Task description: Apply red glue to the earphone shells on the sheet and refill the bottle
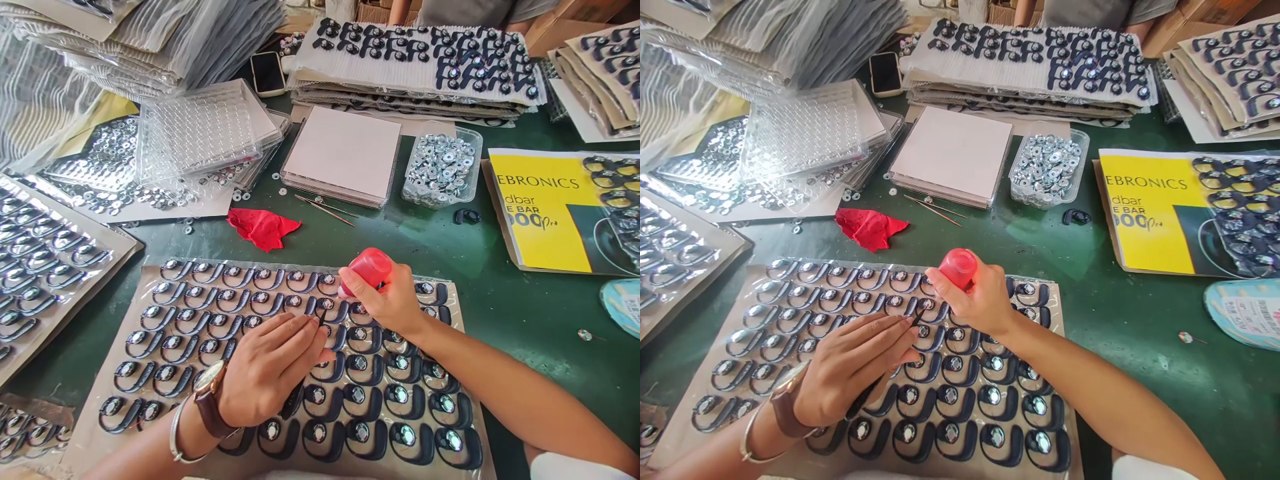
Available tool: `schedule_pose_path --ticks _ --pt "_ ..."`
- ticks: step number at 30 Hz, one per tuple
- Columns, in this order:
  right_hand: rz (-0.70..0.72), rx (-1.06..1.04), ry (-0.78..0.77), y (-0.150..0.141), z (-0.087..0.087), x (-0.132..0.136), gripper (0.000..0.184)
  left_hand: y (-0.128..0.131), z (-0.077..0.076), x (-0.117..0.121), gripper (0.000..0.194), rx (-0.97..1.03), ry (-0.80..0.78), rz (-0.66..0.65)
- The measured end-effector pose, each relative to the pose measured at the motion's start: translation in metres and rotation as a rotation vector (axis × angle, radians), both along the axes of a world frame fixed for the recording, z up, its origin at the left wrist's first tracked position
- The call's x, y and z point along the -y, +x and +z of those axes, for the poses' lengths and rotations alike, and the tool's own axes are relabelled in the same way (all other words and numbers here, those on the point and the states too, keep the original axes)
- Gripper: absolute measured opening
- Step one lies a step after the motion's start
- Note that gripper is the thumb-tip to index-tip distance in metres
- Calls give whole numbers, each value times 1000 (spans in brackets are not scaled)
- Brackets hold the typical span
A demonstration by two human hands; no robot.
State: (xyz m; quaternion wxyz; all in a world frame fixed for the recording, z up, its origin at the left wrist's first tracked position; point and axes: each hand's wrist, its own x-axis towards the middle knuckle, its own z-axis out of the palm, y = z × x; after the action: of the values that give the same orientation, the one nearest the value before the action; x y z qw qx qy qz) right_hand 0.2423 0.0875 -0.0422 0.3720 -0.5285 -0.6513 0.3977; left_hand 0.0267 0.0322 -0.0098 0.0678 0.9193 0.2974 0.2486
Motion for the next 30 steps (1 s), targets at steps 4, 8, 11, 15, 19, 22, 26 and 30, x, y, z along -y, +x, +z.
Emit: schedule_pose_path --ticks 4,8,11,15,19,22,26,30 --pt "26 -34 -8 1 2 1 31 -1 5 -7 19 71 -83 -1" --pt "17 -68 -24 1 2 1 31 -3 8 -12 21 115 -146 10" --pt "30 -75 -29 2 1 1 31 -5 6 -13 24 131 -189 24" --pt "61 -80 -42 2 1 2 30 -9 3 -13 24 168 -259 54" --pt "85 -97 -56 1 -1 3 27 -10 0 -17 24 235 -329 68" --pt "130 -109 -41 1 -1 3 25 -10 0 -21 22 286 -360 82" --pt "165 -133 -3 0 0 4 27 -11 -1 -23 20 319 -392 97" --pt "159 -116 14 0 -1 4 29 -13 -3 -21 21 335 -386 97"
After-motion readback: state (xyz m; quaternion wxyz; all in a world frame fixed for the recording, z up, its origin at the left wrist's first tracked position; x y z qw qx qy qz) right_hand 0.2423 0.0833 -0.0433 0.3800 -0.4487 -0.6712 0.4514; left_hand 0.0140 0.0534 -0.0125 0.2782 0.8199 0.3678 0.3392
